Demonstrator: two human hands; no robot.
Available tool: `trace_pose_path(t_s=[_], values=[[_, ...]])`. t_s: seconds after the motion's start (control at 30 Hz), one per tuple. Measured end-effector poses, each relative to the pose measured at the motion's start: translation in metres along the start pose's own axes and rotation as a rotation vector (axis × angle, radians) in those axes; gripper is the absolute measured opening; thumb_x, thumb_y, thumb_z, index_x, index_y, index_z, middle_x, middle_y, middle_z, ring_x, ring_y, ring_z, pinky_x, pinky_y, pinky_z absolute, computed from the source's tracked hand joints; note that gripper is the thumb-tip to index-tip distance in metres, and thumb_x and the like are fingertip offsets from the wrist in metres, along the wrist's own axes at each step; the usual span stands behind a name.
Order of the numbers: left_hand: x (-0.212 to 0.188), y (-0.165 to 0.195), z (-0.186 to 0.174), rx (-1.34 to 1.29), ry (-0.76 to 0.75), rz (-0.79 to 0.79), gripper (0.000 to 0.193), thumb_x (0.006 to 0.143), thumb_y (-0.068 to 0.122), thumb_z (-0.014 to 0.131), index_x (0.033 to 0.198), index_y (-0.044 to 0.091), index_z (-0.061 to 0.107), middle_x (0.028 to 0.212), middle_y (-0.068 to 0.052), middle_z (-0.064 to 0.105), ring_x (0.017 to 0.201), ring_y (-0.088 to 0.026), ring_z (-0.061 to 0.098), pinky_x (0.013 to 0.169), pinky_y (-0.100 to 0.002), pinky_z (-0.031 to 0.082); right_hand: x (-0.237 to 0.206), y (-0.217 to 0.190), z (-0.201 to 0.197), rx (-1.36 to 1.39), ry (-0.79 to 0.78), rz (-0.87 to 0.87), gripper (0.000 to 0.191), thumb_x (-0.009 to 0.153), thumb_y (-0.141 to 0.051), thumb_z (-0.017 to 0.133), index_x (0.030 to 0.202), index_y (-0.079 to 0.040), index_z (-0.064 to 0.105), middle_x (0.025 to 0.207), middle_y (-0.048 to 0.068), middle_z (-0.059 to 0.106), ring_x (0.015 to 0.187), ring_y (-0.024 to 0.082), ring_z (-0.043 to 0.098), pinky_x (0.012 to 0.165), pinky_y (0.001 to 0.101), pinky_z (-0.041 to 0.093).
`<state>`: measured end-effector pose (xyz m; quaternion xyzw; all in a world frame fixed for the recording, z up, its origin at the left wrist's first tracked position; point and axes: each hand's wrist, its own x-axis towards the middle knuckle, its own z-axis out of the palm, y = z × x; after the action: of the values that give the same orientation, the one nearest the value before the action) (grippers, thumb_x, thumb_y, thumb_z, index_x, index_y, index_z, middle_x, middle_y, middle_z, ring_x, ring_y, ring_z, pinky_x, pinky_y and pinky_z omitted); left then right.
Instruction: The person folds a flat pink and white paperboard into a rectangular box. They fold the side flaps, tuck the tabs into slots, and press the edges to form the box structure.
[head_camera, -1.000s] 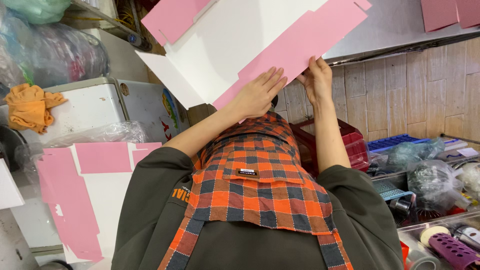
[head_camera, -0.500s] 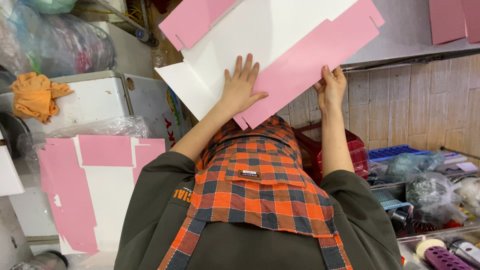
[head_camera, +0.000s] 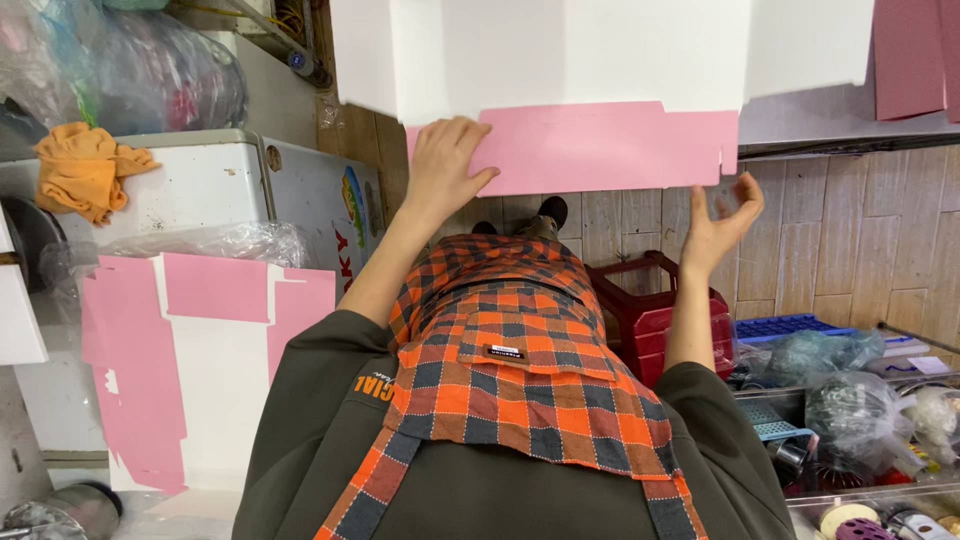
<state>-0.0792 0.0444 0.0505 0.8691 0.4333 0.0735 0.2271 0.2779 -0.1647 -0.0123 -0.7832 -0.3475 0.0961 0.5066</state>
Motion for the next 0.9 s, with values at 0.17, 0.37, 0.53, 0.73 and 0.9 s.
trace_pose_path(t_s=[0.17, 0.37, 0.53, 0.73, 0.9], values=[[0.026, -0.041, -0.018, 0.186, 0.259, 0.010, 0.096, 0.086, 0.064, 0.079, 0.139, -0.009, 0.048, 0.136, -0.028, 0.053, 0.128, -0.040, 0.050, 0.103, -0.057, 0.041, 0.024, -0.010, -0.019, -0.553, -0.431, -0.417, 0.113, 0.085, -0.049, 0.090, 0.163, 0.002, 0.026, 0.168, 0.026, 0.028, 0.157, 0.044, 0.022, 0.129, 0.0581, 0.020], [0.042, -0.083, -0.045, 0.001, -0.138, -0.328, 0.075, 0.094, 0.059, 0.068, 0.147, 0.008, 0.054, 0.147, -0.015, 0.052, 0.137, -0.028, 0.045, 0.118, -0.041, 0.040, 0.048, -0.023, -0.006, -0.439, -0.680, -0.248, 0.071, 0.108, -0.025, 0.061, 0.165, 0.003, 0.030, 0.172, 0.020, 0.031, 0.159, 0.034, 0.025, 0.130, 0.0502, 0.020], [0.064, -0.096, -0.051, 0.071, 0.167, 0.145, 0.081, 0.102, 0.052, 0.071, 0.152, -0.007, 0.045, 0.153, -0.025, 0.045, 0.138, -0.040, 0.040, 0.108, -0.054, 0.038, 0.072, -0.030, -0.006, -0.566, -0.664, -0.276, 0.051, 0.105, 0.001, 0.046, 0.156, -0.002, 0.050, 0.161, 0.014, 0.048, 0.152, 0.030, 0.042, 0.128, 0.0409, 0.033], [0.089, -0.084, -0.072, -0.087, 0.087, -0.061, 0.058, 0.093, 0.051, 0.070, 0.123, 0.001, 0.070, 0.120, -0.020, 0.069, 0.109, -0.034, 0.064, 0.094, -0.046, 0.050, 0.097, -0.045, -0.015, -0.488, -0.777, -0.460, 0.066, 0.088, 0.012, 0.054, 0.152, -0.002, 0.051, 0.164, 0.021, 0.041, 0.154, 0.037, 0.033, 0.128, 0.0490, 0.023], [0.078, -0.079, -0.115, -0.579, -0.381, -0.006, 0.041, 0.104, 0.041, 0.064, 0.101, 0.002, 0.076, 0.098, -0.017, 0.073, 0.090, -0.032, 0.069, 0.082, -0.039, 0.052, 0.099, -0.040, -0.019, -0.406, -0.775, -0.428, 0.060, 0.093, 0.010, 0.054, 0.150, -0.009, 0.056, 0.165, 0.020, 0.042, 0.153, 0.036, 0.038, 0.126, 0.0469, 0.031]])
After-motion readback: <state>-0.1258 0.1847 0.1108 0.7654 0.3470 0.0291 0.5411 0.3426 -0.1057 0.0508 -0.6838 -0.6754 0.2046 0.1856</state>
